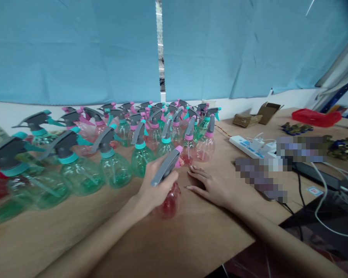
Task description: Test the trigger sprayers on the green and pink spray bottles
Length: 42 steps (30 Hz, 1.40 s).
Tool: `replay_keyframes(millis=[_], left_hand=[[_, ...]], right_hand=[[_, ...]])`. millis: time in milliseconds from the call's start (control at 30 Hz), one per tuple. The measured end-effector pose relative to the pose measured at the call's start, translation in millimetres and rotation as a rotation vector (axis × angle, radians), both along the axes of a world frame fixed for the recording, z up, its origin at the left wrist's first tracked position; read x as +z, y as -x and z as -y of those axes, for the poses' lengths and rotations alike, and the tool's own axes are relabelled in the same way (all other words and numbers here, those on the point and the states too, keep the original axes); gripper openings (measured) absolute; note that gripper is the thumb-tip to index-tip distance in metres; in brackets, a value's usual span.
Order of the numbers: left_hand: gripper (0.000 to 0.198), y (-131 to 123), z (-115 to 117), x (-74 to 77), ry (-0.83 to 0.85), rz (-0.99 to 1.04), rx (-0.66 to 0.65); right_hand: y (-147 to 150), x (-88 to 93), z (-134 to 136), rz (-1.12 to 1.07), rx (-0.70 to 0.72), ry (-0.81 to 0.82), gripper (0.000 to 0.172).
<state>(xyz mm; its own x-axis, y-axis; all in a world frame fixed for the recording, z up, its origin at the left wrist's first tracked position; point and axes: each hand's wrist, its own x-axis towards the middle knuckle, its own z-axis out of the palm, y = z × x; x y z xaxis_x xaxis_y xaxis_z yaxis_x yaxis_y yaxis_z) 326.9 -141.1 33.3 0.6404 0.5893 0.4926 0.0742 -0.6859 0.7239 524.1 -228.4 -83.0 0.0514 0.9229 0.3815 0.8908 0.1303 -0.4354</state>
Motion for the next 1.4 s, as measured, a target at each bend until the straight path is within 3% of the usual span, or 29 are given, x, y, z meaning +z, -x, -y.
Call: replay_keyframes(millis=[400,567,1400], left_hand=[[0.011,0.2,-4.3,-2.4,0.156,-0.009,-0.133],[0.008,-0.2,-3.3,-0.7,0.056,0.010,-0.068],[0.008,0.7,-1.9,-7.0,0.064,0.028,-0.025]], right_hand=[[2.2,4.3,1.6,0.034,-0.020,0.027,0.059],[1.9,3.6,1.4,0.023,-0.023,0.030,0.060],[1.3,2.8,1.3,0.047,-0.019,0.022,0.060]])
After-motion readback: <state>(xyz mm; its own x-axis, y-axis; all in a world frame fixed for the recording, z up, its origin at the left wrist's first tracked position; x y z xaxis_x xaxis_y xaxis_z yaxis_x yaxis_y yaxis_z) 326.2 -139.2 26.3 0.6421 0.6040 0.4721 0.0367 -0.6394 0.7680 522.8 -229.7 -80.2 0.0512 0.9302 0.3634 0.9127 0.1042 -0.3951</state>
